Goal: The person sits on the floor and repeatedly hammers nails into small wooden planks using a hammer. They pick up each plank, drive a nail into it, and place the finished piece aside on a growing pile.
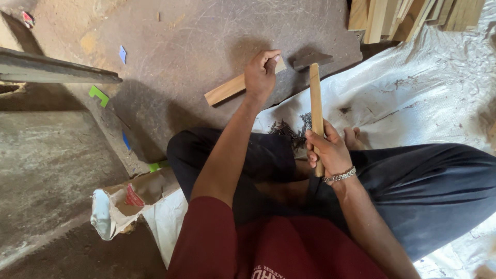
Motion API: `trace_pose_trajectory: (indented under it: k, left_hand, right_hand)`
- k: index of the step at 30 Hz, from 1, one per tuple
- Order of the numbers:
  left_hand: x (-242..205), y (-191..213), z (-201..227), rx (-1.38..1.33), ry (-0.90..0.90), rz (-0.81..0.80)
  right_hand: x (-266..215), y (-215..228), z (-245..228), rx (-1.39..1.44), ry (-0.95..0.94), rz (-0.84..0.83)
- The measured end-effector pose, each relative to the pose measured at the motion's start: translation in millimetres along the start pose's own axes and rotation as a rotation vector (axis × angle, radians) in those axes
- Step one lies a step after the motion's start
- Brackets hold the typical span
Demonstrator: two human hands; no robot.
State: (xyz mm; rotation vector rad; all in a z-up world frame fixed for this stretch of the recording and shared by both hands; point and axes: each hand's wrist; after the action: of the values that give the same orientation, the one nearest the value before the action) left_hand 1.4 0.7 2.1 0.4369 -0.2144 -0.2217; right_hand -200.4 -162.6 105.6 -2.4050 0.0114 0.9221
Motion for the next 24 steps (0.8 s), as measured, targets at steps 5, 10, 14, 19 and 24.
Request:
trace_pose_trajectory:
  k: [5, 10, 14, 19, 24]
  left_hand:
    - [0, 3, 9, 0.058, -0.028, 0.006]
    - [-8, 5, 14, 0.147, -0.107, 0.005]
    - [-7, 8, 9, 0.135, -0.176, 0.016]
    - [-8, 1, -4, -0.061, -0.082, 0.03]
    - [-8, -2, -7, -0.145, -0.037, 0.005]
  right_hand:
    - [1, 0, 1, -0.011, 0.002, 0.009]
    - [0, -6, 1, -0.179, 0.056, 0.062]
    - [-2, -19, -11, -0.779, 0.234, 0.234]
    - [-13, -28, -24, -1.097, 0.721, 0.211]
    - [0, -32, -21, -1.222, 0.642, 0.281]
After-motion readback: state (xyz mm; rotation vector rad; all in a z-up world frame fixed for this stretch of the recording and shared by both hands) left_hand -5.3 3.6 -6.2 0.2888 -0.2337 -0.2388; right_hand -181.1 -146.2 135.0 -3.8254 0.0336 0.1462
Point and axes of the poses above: each hand's wrist, its own x-axis towards the middle knuckle, its own y-axis out of the back of the hand, z = x × y, and after that the axes turned 12 degrees about -z, right-handed
